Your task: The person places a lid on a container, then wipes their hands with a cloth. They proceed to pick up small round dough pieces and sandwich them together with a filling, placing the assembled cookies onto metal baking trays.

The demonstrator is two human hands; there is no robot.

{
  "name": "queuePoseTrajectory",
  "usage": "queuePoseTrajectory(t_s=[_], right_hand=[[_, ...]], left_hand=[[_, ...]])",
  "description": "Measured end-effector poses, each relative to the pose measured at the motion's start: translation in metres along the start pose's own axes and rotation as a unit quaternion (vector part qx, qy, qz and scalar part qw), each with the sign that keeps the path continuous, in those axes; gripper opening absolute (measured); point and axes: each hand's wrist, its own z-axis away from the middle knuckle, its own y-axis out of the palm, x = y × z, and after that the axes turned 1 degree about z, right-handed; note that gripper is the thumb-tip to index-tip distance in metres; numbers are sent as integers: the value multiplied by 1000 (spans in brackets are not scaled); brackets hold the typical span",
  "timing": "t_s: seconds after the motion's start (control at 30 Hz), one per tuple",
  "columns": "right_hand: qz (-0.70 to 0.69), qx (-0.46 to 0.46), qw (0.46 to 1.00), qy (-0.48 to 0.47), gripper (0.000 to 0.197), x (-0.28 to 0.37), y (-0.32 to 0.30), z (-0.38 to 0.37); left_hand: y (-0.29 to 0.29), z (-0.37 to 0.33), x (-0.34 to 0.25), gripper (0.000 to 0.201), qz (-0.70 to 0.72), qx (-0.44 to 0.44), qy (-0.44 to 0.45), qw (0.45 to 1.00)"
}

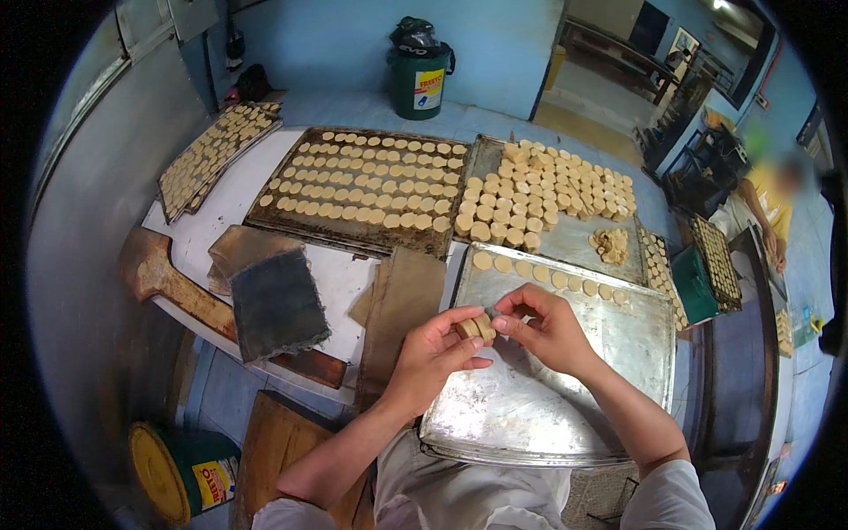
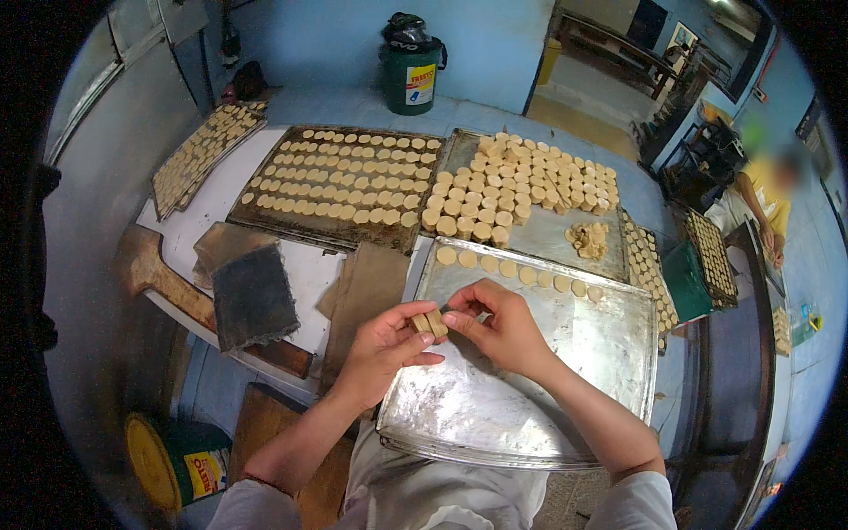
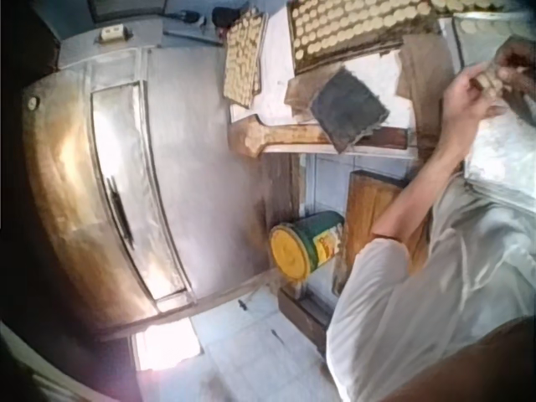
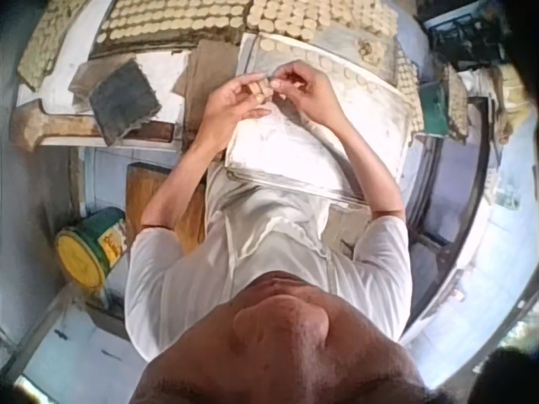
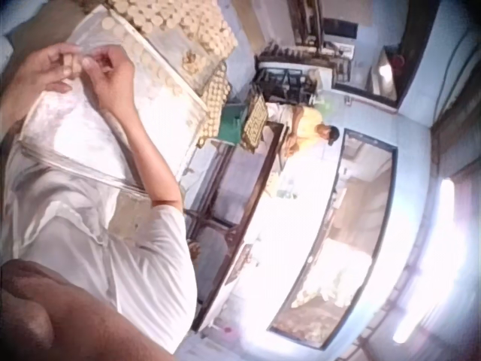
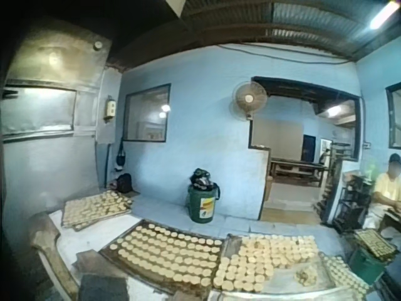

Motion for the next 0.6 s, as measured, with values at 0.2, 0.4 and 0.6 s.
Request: queuePoseTrajectory(t_s=[0.2,0.4,0.6], right_hand=[[-22,39,998,32,19,-2,20,-10],[15,84,996,5,16,-1,26,-21],[317,-64,946,-25,23,-50,8,-65]], left_hand=[[-14,-1,6,43,-13,-27,40,999],[-25,1,5,40,-71,-45,48,995],[-22,-4,-1,39,-7,-65,49,997]])
